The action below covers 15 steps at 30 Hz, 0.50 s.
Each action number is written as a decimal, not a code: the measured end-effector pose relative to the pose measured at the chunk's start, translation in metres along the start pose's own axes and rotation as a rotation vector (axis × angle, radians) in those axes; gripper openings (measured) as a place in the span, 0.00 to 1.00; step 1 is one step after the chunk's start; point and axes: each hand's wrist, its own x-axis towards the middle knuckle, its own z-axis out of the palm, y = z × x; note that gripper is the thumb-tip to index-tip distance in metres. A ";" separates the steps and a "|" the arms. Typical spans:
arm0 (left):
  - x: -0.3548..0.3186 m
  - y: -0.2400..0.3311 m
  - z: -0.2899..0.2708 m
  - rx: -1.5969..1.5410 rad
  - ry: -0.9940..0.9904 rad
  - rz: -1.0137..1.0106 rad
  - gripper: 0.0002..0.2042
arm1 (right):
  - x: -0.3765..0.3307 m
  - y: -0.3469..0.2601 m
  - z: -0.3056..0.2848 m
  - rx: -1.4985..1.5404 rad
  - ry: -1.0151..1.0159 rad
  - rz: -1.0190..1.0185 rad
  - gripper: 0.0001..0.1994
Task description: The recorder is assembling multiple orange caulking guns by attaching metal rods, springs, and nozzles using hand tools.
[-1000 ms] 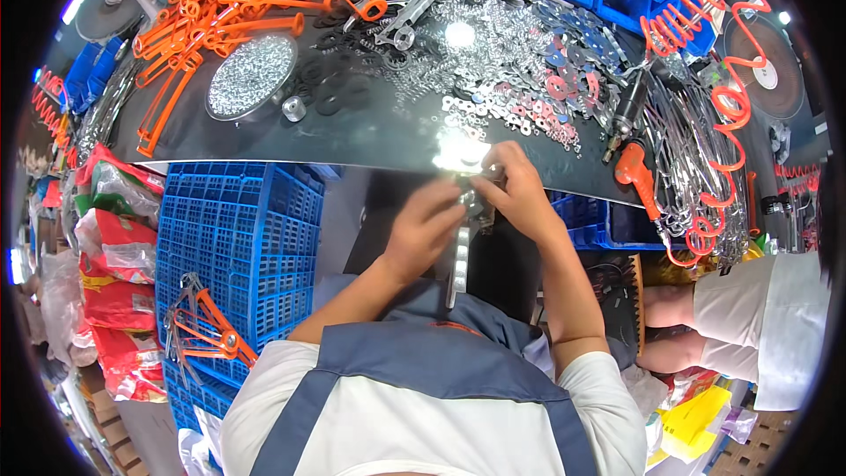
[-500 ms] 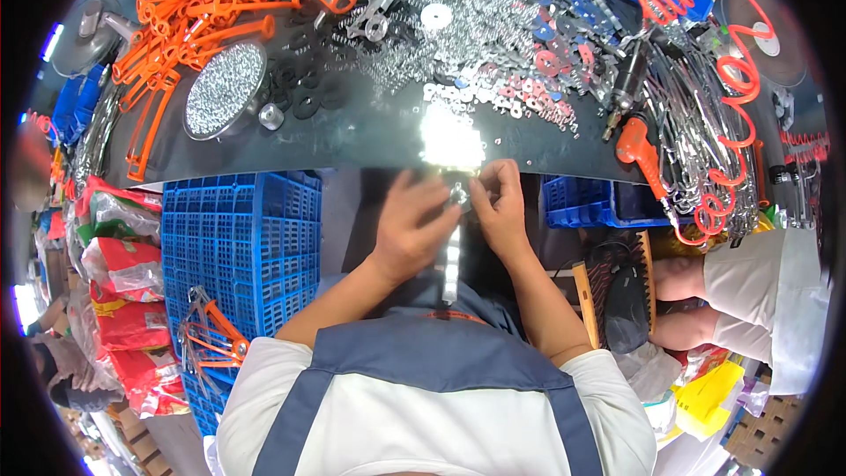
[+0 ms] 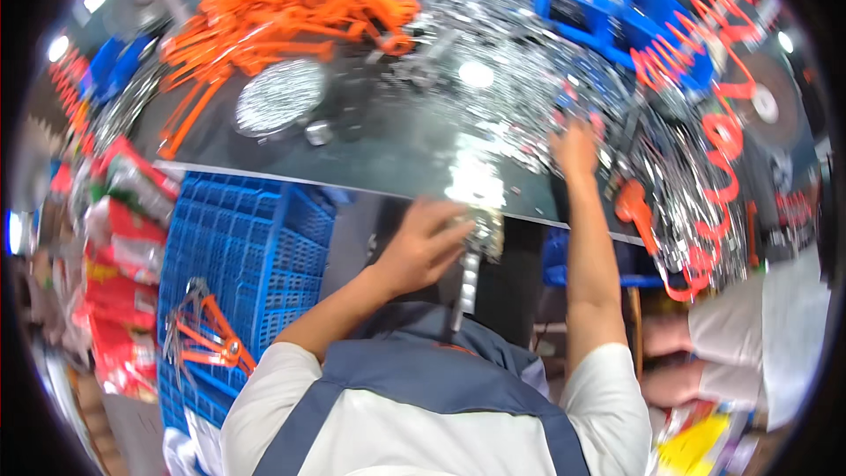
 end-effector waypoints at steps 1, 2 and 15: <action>0.000 -0.001 -0.013 0.009 0.019 0.007 0.23 | 0.001 0.004 0.001 0.030 -0.006 0.019 0.19; 0.001 -0.002 -0.029 0.014 0.119 0.000 0.15 | 0.002 0.011 -0.002 0.031 -0.083 -0.009 0.16; -0.090 -0.304 -0.347 1.385 0.094 -1.004 0.35 | -0.053 0.032 0.007 0.098 0.277 -0.150 0.10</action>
